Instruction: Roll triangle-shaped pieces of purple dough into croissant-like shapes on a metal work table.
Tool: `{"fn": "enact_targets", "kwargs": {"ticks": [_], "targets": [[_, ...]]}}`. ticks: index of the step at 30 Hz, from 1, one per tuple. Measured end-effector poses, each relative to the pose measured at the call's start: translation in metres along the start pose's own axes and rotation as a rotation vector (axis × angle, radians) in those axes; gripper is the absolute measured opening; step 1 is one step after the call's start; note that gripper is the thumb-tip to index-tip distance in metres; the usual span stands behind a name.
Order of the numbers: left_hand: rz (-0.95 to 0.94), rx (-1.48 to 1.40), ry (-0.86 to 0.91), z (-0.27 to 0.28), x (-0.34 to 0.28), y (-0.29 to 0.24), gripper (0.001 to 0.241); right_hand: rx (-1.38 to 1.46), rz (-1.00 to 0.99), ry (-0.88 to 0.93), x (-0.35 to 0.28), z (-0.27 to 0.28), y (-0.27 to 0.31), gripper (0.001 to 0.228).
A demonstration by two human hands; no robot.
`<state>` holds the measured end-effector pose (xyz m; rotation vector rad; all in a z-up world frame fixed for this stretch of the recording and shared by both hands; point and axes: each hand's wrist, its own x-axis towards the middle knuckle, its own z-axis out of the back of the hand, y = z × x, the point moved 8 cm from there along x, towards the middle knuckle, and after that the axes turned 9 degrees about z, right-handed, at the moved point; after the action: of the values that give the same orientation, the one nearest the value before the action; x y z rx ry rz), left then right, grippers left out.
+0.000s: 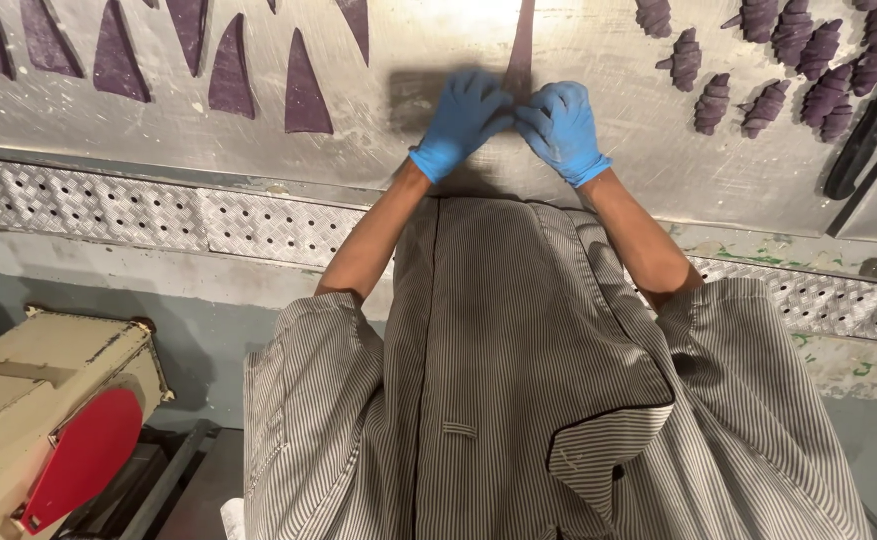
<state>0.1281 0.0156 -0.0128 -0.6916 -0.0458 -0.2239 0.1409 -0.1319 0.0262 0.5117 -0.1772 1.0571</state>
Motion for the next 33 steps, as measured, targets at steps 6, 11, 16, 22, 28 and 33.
{"fn": "enact_targets", "kwargs": {"ticks": [6, 11, 16, 22, 28, 33], "targets": [[-0.138, 0.079, -0.03, -0.021, -0.016, 0.01, 0.029, -0.043, -0.002, -0.016, 0.0, -0.001, -0.005, 0.028], [-0.152, 0.137, -0.061, -0.008, -0.005, 0.003, 0.035, -0.053, 0.005, -0.021, 0.006, -0.002, -0.01, 0.031], [-0.112, 0.058, -0.048, -0.014, 0.001, 0.011, 0.033, -0.042, -0.007, -0.006, 0.008, -0.001, -0.015, 0.035], [-0.116, 0.006, -0.059, -0.002, 0.013, 0.007, 0.038, -0.003, -0.021, 0.012, 0.016, 0.002, -0.023, 0.036], [-0.12, -0.012, -0.017, 0.003, 0.026, 0.007, 0.035, 0.006, -0.028, 0.04, 0.023, 0.001, -0.031, 0.035], [-0.13, -0.008, -0.012, 0.001, 0.035, 0.009, 0.036, 0.005, -0.018, 0.046, 0.027, 0.002, -0.038, 0.035]]}}
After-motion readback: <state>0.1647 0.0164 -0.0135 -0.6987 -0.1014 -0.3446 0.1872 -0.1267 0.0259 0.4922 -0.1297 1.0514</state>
